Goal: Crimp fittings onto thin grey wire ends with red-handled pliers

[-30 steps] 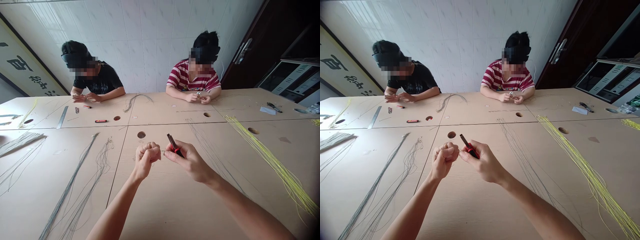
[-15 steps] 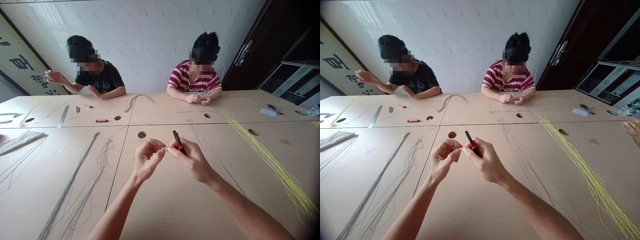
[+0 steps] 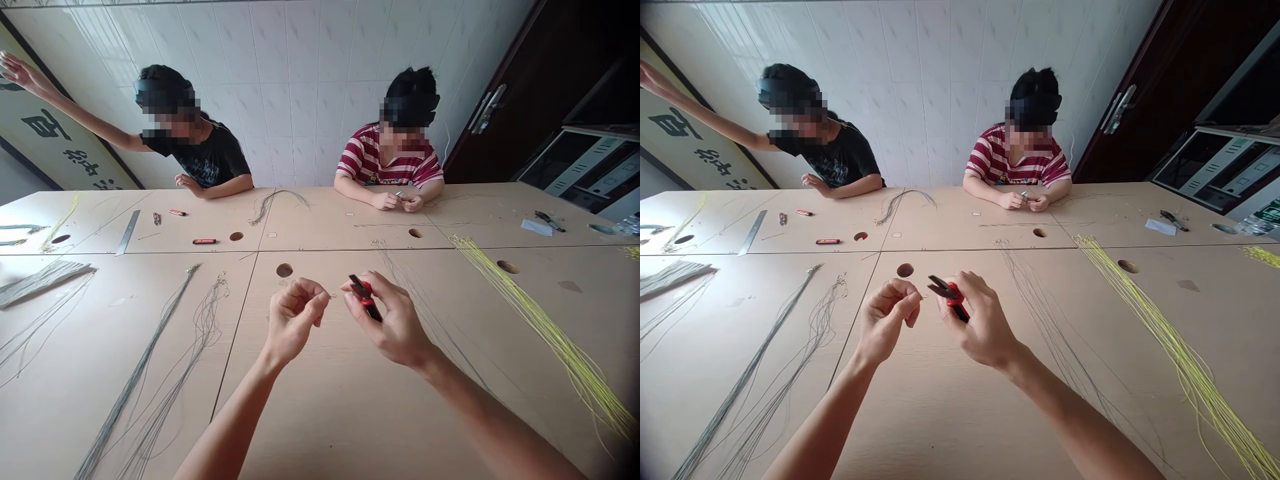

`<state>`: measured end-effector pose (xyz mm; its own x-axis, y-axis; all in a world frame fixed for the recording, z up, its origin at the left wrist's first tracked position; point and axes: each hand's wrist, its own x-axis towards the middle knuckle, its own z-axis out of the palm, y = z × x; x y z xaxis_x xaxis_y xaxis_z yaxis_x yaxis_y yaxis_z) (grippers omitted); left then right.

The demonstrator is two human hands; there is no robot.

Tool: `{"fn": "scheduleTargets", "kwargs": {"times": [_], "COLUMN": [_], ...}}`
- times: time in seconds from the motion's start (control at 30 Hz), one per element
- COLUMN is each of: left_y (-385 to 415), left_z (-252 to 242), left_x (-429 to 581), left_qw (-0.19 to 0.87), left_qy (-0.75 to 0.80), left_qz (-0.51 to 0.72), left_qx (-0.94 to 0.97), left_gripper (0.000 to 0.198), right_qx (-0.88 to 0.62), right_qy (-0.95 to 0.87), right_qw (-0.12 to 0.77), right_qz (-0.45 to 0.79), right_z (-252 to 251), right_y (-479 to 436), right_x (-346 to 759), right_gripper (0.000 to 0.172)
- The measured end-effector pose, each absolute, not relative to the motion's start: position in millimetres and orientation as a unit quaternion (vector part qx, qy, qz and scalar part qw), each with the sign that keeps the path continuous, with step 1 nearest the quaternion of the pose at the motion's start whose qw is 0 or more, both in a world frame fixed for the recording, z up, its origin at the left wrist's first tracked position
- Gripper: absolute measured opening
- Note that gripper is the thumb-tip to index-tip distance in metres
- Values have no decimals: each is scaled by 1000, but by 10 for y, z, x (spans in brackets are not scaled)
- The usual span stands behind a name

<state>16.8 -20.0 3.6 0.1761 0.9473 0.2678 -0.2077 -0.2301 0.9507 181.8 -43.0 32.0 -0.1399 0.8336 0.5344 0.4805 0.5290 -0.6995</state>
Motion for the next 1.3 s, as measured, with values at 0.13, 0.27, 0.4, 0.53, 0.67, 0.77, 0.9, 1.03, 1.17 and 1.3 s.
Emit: {"fn": "scheduleTargets", "kwargs": {"times": [0.13, 0.27, 0.4, 0.53, 0.67, 0.77, 0.9, 1.03, 1.17, 1.3], "left_y": [-200, -204, -209, -205, -197, -195, -191, -183, -175, -167], "left_z": [33, 36, 36, 41, 46, 45, 45, 40, 22, 8], "left_x": [174, 193, 198, 194, 198, 204, 207, 201, 197, 193], "left_qw": [529, 528, 529, 523, 518, 518, 519, 518, 520, 519], "left_qy": [328, 329, 335, 321, 318, 321, 322, 321, 324, 327], "left_qz": [546, 543, 541, 551, 549, 547, 544, 541, 539, 537], "left_qx": [561, 564, 561, 566, 573, 574, 576, 579, 578, 579], "left_gripper": [17, 19, 18, 10, 7, 8, 8, 10, 12, 13], "right_qx": [-420, -415, -420, -423, -437, -444, -446, -449, -447, -445], "right_qy": [-763, -770, -771, -766, -758, -754, -752, -754, -755, -756], "right_qw": [470, 467, 460, 461, 456, 453, 455, 449, 447, 446], "right_qz": [141, 129, 135, 150, 165, 168, 168, 170, 172, 175], "right_z": [295, 276, 268, 271, 276, 276, 266, 264, 265, 256], "right_y": [-422, -417, -413, -412, -415, -411, -400, -394, -385, -377], "right_x": [1809, 1795, 1799, 1804, 1800, 1796, 1798, 1801, 1802, 1804], "right_gripper": [8, 9, 12, 14, 16, 18, 21, 19, 18, 19]}}
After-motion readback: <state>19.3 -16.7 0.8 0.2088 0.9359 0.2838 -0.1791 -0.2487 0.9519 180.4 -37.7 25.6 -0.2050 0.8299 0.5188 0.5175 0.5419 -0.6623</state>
